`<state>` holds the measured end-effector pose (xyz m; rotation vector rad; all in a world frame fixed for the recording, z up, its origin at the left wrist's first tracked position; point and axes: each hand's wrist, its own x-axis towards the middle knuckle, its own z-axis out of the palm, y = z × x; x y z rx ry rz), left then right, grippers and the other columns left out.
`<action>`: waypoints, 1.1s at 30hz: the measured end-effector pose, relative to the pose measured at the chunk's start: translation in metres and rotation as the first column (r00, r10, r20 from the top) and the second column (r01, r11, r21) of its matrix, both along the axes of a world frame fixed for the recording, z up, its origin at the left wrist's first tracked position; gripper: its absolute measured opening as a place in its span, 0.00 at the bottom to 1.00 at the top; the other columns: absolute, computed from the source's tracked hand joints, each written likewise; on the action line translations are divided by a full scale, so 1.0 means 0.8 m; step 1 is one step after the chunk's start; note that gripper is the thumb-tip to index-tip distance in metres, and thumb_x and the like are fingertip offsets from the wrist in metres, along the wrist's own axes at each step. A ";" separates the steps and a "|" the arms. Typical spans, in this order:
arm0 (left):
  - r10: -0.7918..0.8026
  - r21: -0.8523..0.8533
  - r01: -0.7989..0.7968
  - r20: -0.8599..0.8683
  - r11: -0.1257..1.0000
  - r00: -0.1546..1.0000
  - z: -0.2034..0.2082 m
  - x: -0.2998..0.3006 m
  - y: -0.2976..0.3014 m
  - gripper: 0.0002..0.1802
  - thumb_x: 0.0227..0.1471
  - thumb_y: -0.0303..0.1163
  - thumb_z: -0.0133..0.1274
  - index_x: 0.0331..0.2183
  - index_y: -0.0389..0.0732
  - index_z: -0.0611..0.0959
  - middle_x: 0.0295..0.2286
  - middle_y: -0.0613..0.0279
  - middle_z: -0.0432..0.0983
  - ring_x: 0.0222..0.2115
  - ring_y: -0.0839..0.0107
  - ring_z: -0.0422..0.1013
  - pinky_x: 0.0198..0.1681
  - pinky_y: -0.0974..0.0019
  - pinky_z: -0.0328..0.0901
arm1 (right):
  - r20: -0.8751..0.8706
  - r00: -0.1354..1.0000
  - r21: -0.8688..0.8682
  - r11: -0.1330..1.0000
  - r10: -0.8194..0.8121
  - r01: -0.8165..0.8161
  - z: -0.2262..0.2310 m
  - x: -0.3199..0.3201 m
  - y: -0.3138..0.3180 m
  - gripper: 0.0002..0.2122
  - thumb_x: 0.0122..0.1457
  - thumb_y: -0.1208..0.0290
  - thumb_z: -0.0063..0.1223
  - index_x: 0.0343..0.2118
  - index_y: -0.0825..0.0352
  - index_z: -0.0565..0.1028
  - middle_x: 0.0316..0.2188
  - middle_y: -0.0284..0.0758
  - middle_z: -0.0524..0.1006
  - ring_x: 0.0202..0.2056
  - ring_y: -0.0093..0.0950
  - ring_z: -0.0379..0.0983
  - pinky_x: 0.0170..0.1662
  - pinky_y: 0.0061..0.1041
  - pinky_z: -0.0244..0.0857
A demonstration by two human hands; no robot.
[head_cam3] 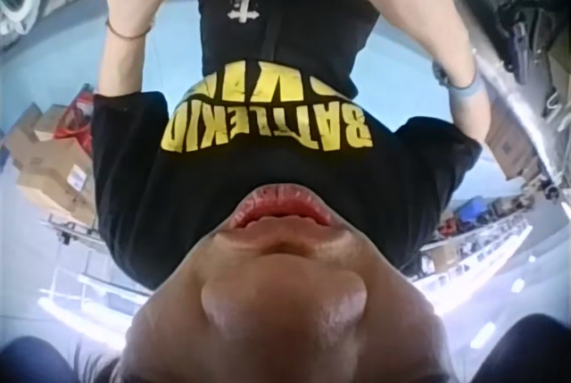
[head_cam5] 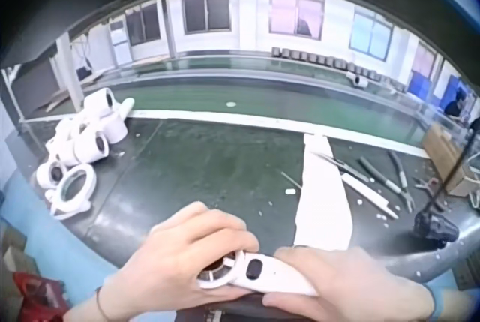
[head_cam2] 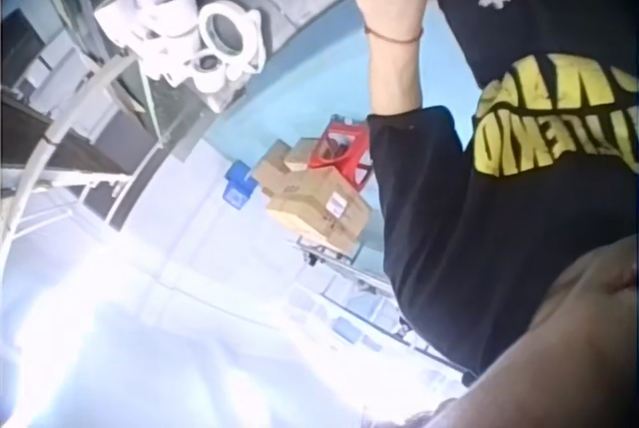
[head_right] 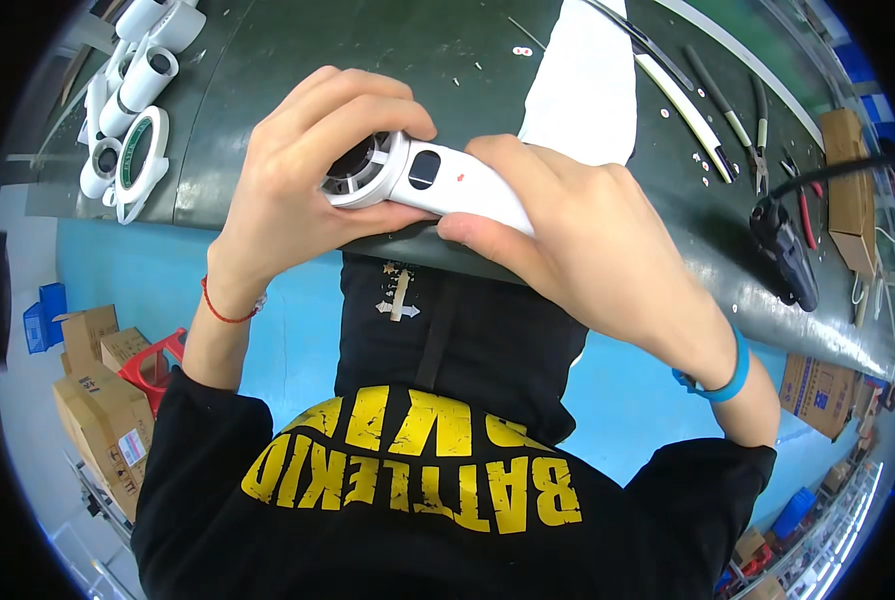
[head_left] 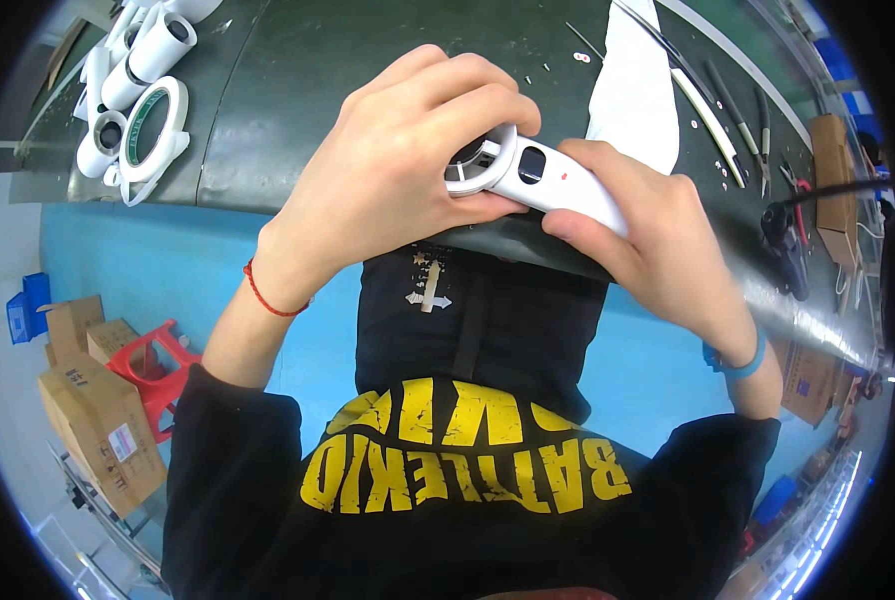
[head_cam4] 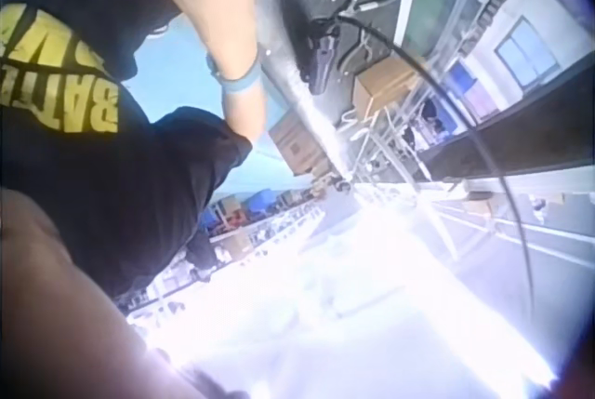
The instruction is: Assemble internal components and casing of small portable electronic fans at a factory workstation.
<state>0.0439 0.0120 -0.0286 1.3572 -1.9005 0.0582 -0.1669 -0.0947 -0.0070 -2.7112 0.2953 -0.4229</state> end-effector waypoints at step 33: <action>-0.012 0.034 0.012 0.014 0.999 1.000 -0.002 0.005 -0.001 0.28 0.25 0.31 0.74 0.35 0.42 0.83 0.35 0.60 0.78 0.36 0.64 0.74 0.37 0.66 0.69 | 0.026 0.925 0.091 0.923 -0.378 0.374 0.025 -0.054 -0.031 0.15 0.62 0.64 0.55 0.45 0.70 0.76 0.33 0.42 0.79 0.33 0.32 0.77 0.36 0.26 0.69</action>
